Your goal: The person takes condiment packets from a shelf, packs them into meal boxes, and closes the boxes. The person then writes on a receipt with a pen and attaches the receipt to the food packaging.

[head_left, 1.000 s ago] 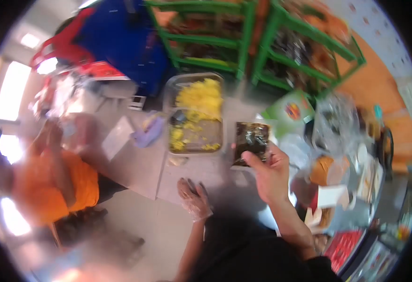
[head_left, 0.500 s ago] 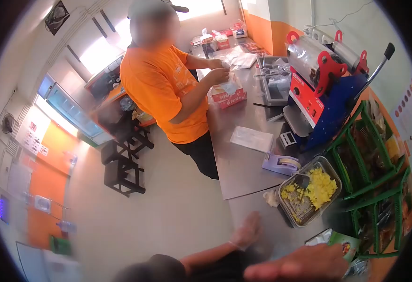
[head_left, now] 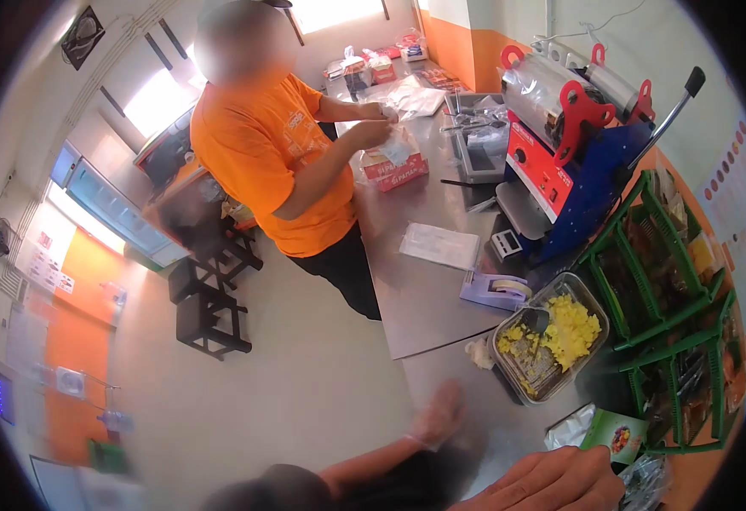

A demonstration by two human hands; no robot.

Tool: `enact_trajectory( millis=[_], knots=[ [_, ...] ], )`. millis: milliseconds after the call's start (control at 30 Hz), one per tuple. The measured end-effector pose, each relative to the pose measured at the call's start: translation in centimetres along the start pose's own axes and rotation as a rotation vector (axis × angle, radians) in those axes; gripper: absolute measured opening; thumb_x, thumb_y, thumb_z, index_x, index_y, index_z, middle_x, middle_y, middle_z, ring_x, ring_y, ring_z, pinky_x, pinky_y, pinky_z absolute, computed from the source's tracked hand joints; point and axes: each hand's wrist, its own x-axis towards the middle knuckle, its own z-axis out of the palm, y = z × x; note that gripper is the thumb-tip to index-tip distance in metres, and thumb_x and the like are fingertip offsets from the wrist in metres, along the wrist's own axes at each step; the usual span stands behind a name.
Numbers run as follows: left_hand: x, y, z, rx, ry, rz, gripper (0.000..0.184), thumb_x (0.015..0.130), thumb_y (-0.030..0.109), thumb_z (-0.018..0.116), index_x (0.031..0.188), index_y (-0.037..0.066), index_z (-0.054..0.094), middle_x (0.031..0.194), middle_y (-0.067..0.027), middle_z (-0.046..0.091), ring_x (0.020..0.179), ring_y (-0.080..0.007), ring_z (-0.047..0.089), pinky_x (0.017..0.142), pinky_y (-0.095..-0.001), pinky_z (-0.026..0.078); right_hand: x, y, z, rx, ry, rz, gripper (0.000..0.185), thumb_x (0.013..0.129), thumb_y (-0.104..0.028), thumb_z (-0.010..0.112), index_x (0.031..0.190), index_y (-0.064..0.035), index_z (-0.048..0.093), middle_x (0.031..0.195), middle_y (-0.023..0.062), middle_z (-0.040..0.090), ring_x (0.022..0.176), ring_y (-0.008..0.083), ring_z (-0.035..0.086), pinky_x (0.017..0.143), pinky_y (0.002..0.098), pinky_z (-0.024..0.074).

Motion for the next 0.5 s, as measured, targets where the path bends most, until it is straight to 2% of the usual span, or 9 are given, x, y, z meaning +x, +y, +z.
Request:
enact_trajectory(
  millis=[67, 267, 500],
  knots=[
    [0.2, 0.1, -0.2, -0.026, 0.014, 0.011, 0.066, 0.096, 0.019, 0.064, 0.147, -0.003, 0.028, 0.145, -0.0285, 0.042, 0.138, -0.0469, 0.04, 0.116, -0.0532, 0.034, -0.1, -0.3, -0.3, -0.027, -0.039, 0.02, 0.041, 0.091, -0.004, 0.067, 0.126, 0.0144, 0.055, 0.114, 0.0402, 0.064, 0.107, 0.0476, 0.067, 0.087, 0.0529, 0.0576],
    [-0.1, -0.4, 0.5, -0.044, -0.005, -0.017, 0.065, 0.095, 0.019, 0.065, 0.145, -0.003, 0.03, 0.144, -0.0288, 0.042, 0.137, -0.0473, 0.041, 0.116, -0.0531, 0.034, 0.3, 1.8, -0.4, 0.058, -0.045, -0.197, 0.041, 0.092, -0.005, 0.066, 0.126, 0.0151, 0.055, 0.113, 0.0402, 0.064, 0.107, 0.049, 0.067, 0.086, 0.0533, 0.0579],
    [0.1, -0.1, 0.0, -0.046, 0.03, 0.017, 0.064, 0.094, 0.017, 0.066, 0.144, -0.004, 0.032, 0.142, -0.0287, 0.045, 0.135, -0.0469, 0.043, 0.115, -0.0527, 0.035, 0.0, 1.1, -0.5, 0.048, -0.062, -0.115, 0.039, 0.093, -0.006, 0.066, 0.124, 0.0151, 0.056, 0.113, 0.0403, 0.064, 0.105, 0.0493, 0.068, 0.086, 0.0538, 0.0577]
  ],
)
